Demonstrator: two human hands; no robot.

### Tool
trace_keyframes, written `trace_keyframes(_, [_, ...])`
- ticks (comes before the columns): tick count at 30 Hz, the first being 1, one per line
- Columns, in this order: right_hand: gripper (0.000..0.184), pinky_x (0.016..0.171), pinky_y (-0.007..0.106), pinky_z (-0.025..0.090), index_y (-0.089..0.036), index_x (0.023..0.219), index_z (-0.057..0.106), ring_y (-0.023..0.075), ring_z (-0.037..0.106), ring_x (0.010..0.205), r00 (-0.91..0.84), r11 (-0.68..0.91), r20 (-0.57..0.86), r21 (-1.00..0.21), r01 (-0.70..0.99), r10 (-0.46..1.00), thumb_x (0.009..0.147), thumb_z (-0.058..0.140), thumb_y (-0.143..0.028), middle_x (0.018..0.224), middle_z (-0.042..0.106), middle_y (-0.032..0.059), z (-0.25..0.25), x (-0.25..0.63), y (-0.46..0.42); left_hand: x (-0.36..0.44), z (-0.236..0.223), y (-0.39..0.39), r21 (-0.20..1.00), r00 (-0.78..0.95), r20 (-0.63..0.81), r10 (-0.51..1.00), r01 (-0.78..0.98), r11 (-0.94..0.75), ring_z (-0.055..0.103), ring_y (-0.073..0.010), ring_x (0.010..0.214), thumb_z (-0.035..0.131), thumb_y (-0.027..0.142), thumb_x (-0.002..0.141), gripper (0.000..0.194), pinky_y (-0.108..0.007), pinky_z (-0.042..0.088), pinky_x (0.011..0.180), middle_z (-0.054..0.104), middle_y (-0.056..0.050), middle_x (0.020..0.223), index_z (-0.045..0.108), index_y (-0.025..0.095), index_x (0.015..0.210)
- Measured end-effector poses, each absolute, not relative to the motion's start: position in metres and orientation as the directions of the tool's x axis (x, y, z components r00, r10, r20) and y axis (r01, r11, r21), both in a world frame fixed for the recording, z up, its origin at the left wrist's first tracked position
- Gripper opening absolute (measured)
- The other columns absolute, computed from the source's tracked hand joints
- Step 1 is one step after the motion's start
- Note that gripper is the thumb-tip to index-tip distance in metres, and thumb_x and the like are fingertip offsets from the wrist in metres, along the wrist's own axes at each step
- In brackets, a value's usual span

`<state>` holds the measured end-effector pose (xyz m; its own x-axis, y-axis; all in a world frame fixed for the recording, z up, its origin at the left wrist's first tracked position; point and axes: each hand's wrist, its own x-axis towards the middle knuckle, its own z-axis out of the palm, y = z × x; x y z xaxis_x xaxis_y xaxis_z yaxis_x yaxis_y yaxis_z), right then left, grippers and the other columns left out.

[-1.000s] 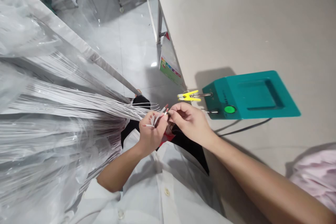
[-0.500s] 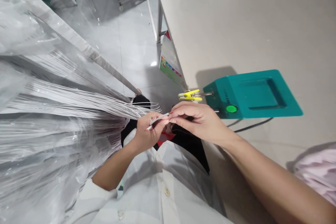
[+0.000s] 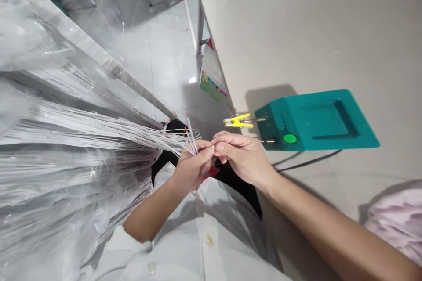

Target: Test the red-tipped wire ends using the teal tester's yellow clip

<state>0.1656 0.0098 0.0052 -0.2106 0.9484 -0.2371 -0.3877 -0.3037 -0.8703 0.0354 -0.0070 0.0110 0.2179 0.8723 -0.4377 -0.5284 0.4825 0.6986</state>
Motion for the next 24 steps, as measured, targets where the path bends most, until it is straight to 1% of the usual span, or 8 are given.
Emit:
trace_keyframes(4, [0.013, 0.043, 0.018, 0.041, -0.021, 0.069, 0.072, 0.0052, 0.05, 0.049, -0.202, -0.31, -0.249, -0.875, -0.372, 0.947, 0.065, 0.076, -0.033, 0.068, 0.06, -0.0007, 0.008, 0.164, 0.01, 0.038, 0.009, -0.009, 0.687, 0.225, -0.439, 0.87, -0.539, 0.487, 0.03, -0.0004, 0.035, 0.075, 0.034, 0.066, 0.021, -0.019, 0.032, 0.042, 0.05, 0.006, 0.049, 0.065, 0.016, 0.072])
trace_keyframes(8, [0.014, 0.047, 0.021, 0.046, -0.02, 0.07, 0.071, 0.007, 0.053, 0.051, -0.066, -0.208, -0.198, -0.948, -0.242, 0.978, 0.068, 0.073, -0.034, 0.067, 0.061, -0.0003, 0.007, 0.163, 0.008, 0.04, 0.005, -0.011, 0.763, 0.136, -0.418, 0.898, -0.485, 0.428, 0.03, -0.0006, 0.036, 0.072, 0.035, 0.068, 0.021, -0.019, 0.033, 0.041, 0.055, 0.004, 0.053, 0.065, 0.016, 0.069])
trace_keyframes(11, [0.014, 0.055, 0.025, 0.051, -0.02, 0.069, 0.07, 0.0105, 0.057, 0.057, 0.017, -0.077, -0.078, -0.994, -0.072, 0.997, 0.072, 0.07, -0.034, 0.069, 0.064, 0.0015, 0.004, 0.163, 0.007, 0.04, 0.008, -0.01, 0.858, 0.065, -0.369, 0.927, -0.359, 0.367, 0.036, -0.0029, 0.039, 0.07, 0.035, 0.07, 0.019, -0.02, 0.035, 0.043, 0.058, 0.003, 0.053, 0.067, 0.016, 0.07])
trace_keyframes(14, [0.011, 0.059, 0.027, 0.051, -0.02, 0.071, 0.069, 0.0133, 0.06, 0.065, 0.029, 0.093, 0.097, -0.99, 0.105, 0.995, 0.076, 0.066, -0.029, 0.07, 0.065, 0.0028, 0.002, 0.164, 0.008, 0.039, 0.015, -0.009, 0.924, -0.019, -0.337, 0.941, -0.198, 0.326, 0.05, -0.0089, 0.049, 0.07, 0.031, 0.069, 0.017, -0.023, 0.043, 0.051, 0.059, 0.001, 0.052, 0.069, 0.015, 0.068])
trace_keyframes(16, [0.01, 0.057, 0.026, 0.05, -0.02, 0.071, 0.068, 0.0128, 0.06, 0.064, 0.005, 0.201, 0.207, -0.957, 0.209, 0.978, 0.078, 0.063, -0.025, 0.068, 0.064, 0.0023, 0.003, 0.165, 0.008, 0.04, 0.016, -0.009, 0.941, -0.064, -0.32, 0.945, -0.136, 0.309, 0.056, -0.0122, 0.057, 0.07, 0.029, 0.069, 0.015, -0.024, 0.045, 0.057, 0.062, 0.0, 0.056, 0.069, 0.015, 0.068])
trace_keyframes(19, [0.013, 0.057, 0.025, 0.049, -0.02, 0.07, 0.065, 0.0118, 0.058, 0.062, -0.037, 0.347, 0.358, -0.87, 0.351, 0.933, 0.081, 0.058, -0.019, 0.066, 0.062, 0.002, 0.005, 0.165, 0.009, 0.041, 0.013, -0.011, 0.957, -0.083, -0.282, 0.956, -0.096, 0.274, 0.059, -0.0136, 0.063, 0.067, 0.029, 0.072, 0.015, -0.024, 0.046, 0.06, 0.064, -0.001, 0.06, 0.068, 0.015, 0.069])
trace_keyframes(22, [0.009, 0.058, 0.025, 0.048, -0.019, 0.074, 0.063, 0.0129, 0.058, 0.066, -0.101, 0.49, 0.517, -0.706, 0.512, 0.85, 0.079, 0.057, -0.015, 0.073, 0.062, 0.0041, 0.004, 0.167, 0.006, 0.041, 0.008, -0.01, 0.969, -0.133, -0.245, 0.96, -0.07, 0.238, 0.059, -0.0127, 0.063, 0.065, 0.029, 0.073, 0.016, -0.023, 0.046, 0.061, 0.065, -0.002, 0.064, 0.066, 0.014, 0.068])
trace_keyframes(24, [0.007, 0.058, 0.025, 0.048, -0.019, 0.078, 0.062, 0.0138, 0.058, 0.068, -0.165, 0.552, 0.569, -0.619, 0.559, 0.805, 0.077, 0.057, -0.014, 0.078, 0.062, 0.0055, 0.002, 0.169, 0.004, 0.039, 0.009, -0.006, 0.967, -0.189, -0.254, 0.949, -0.081, 0.243, 0.057, -0.0107, 0.057, 0.065, 0.03, 0.073, 0.017, -0.022, 0.045, 0.058, 0.065, -0.001, 0.063, 0.064, 0.015, 0.068])
